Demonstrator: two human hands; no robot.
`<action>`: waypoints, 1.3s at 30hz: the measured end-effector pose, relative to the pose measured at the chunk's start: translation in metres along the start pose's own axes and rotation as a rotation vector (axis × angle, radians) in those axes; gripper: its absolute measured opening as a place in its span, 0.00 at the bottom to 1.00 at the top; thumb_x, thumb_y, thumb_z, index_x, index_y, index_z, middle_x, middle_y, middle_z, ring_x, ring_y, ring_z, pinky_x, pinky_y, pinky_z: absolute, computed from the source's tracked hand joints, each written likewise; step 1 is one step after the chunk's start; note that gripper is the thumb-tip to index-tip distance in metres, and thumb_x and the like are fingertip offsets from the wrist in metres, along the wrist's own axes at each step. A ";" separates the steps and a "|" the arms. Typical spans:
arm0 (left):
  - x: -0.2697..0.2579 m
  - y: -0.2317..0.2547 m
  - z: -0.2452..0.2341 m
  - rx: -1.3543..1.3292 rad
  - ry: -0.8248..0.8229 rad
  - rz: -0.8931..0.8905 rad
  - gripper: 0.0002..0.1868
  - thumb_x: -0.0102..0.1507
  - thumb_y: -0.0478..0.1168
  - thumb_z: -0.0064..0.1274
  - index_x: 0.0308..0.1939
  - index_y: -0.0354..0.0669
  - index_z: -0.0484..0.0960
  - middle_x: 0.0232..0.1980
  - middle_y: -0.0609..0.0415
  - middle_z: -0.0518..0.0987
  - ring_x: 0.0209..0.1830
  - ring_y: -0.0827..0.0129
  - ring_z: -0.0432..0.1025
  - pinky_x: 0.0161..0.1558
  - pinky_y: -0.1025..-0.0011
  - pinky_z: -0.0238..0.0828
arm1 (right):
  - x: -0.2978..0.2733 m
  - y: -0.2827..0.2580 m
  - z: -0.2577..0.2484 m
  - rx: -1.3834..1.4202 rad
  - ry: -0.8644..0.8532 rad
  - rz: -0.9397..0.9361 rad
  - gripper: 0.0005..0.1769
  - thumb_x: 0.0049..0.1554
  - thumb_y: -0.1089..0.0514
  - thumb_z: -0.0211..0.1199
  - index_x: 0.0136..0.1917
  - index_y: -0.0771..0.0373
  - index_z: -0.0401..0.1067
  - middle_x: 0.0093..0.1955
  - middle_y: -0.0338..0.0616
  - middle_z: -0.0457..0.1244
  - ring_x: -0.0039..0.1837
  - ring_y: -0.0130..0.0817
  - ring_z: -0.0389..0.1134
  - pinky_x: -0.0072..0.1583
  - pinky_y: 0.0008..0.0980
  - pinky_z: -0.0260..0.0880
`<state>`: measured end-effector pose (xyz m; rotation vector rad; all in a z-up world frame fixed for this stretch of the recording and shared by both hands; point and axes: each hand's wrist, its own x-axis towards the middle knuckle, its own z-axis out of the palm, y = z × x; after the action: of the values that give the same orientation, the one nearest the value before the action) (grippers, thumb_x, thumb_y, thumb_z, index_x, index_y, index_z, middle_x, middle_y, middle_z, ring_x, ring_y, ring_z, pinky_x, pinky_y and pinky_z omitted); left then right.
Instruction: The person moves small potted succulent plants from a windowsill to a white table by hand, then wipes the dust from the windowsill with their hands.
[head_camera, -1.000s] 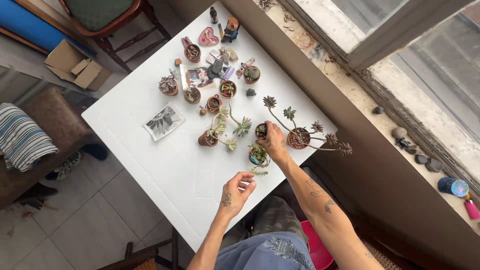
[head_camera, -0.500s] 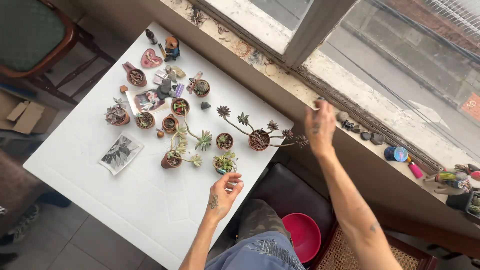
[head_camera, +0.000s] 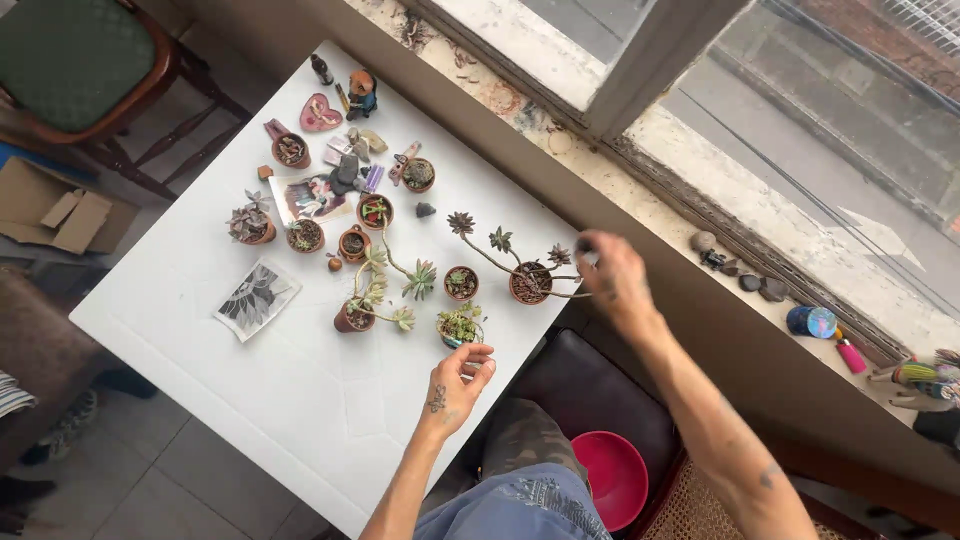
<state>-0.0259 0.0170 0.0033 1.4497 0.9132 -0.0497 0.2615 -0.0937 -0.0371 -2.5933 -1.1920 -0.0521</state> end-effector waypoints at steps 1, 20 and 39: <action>0.000 -0.005 -0.002 -0.009 0.001 0.002 0.12 0.61 0.42 0.53 0.47 0.47 0.80 0.42 0.49 0.82 0.37 0.67 0.78 0.39 0.72 0.75 | -0.016 -0.020 0.014 0.037 -0.055 -0.051 0.18 0.53 0.49 0.63 0.56 0.51 0.65 0.41 0.44 0.65 0.47 0.42 0.68 0.50 0.41 0.69; -0.037 -0.040 -0.016 -0.051 0.032 -0.047 0.12 0.60 0.40 0.53 0.47 0.45 0.80 0.42 0.48 0.82 0.35 0.68 0.77 0.37 0.74 0.75 | -0.072 -0.100 0.133 0.042 -0.413 -0.080 0.20 0.54 0.63 0.55 0.61 0.52 0.64 0.47 0.45 0.66 0.49 0.43 0.70 0.49 0.42 0.74; 0.017 0.072 0.104 0.090 -0.294 0.138 0.12 0.61 0.42 0.51 0.47 0.43 0.80 0.42 0.47 0.82 0.36 0.68 0.77 0.37 0.72 0.76 | -0.021 0.148 -0.061 -0.118 0.170 0.504 0.21 0.54 0.39 0.64 0.47 0.58 0.73 0.36 0.41 0.63 0.43 0.40 0.68 0.45 0.40 0.70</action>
<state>0.0761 -0.0505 0.0381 1.5374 0.5758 -0.1984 0.3636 -0.2177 -0.0181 -2.8430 -0.4701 -0.2371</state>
